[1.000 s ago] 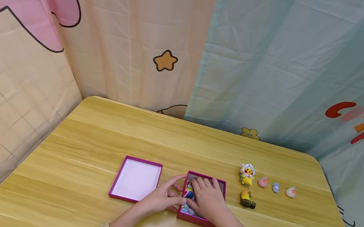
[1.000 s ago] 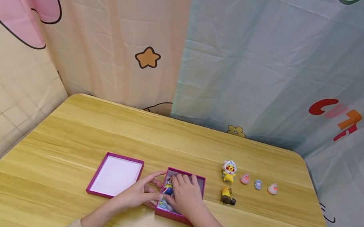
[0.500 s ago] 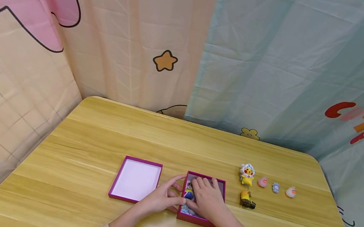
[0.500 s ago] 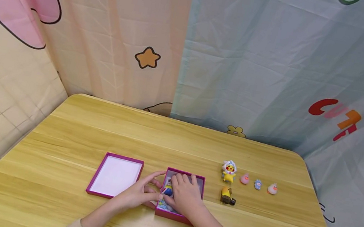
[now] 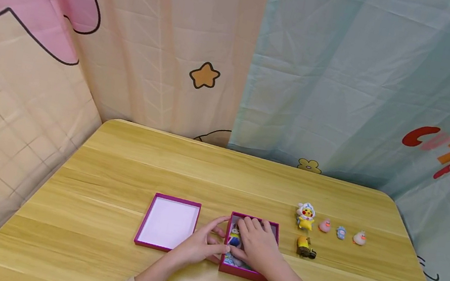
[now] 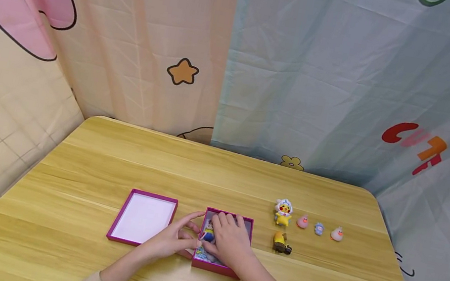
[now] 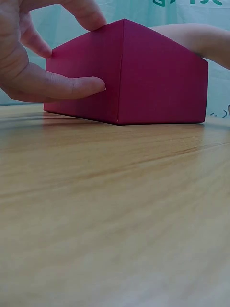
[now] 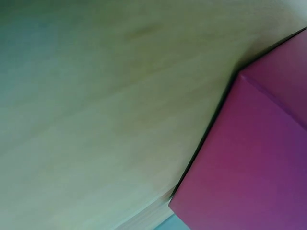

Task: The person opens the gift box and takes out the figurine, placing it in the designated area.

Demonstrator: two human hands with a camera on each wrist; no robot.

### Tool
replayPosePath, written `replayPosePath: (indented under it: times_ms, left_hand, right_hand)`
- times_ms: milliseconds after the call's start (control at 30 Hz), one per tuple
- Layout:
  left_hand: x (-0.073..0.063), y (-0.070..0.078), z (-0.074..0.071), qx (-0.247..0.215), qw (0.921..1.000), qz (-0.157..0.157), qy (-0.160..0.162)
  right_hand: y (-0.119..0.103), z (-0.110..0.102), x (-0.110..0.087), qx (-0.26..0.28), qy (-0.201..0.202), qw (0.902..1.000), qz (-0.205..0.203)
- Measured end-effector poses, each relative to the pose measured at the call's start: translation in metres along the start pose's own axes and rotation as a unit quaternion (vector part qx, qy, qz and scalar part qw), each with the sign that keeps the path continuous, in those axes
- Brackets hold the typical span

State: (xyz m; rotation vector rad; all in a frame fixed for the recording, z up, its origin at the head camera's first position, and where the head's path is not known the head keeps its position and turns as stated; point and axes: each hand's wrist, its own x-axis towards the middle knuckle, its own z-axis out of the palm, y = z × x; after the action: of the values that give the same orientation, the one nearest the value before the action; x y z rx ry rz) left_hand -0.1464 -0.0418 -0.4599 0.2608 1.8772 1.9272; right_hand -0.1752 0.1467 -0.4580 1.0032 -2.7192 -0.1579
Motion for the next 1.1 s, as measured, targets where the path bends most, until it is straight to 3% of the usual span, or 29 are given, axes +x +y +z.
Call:
replayPosePath:
  times_ms: [433, 833, 1100]
  left_hand:
    - [0.0, 0.0, 0.001, 0.003, 1.0, 0.005, 0.002]
    - [0.002, -0.001, 0.001, 0.001, 1.0, 0.004, 0.007]
    - [0.001, 0.0, 0.002, 0.005, 0.9999, 0.003, 0.009]
  right_hand:
    - [0.015, -0.016, -0.009, 0.04, 0.012, 0.999, 0.014]
    - [0.039, -0.034, -0.026, 0.023, 0.042, 0.9986, 0.025]
    - [0.062, -0.037, -0.043, 0.006, 0.087, 0.9956, 0.035]
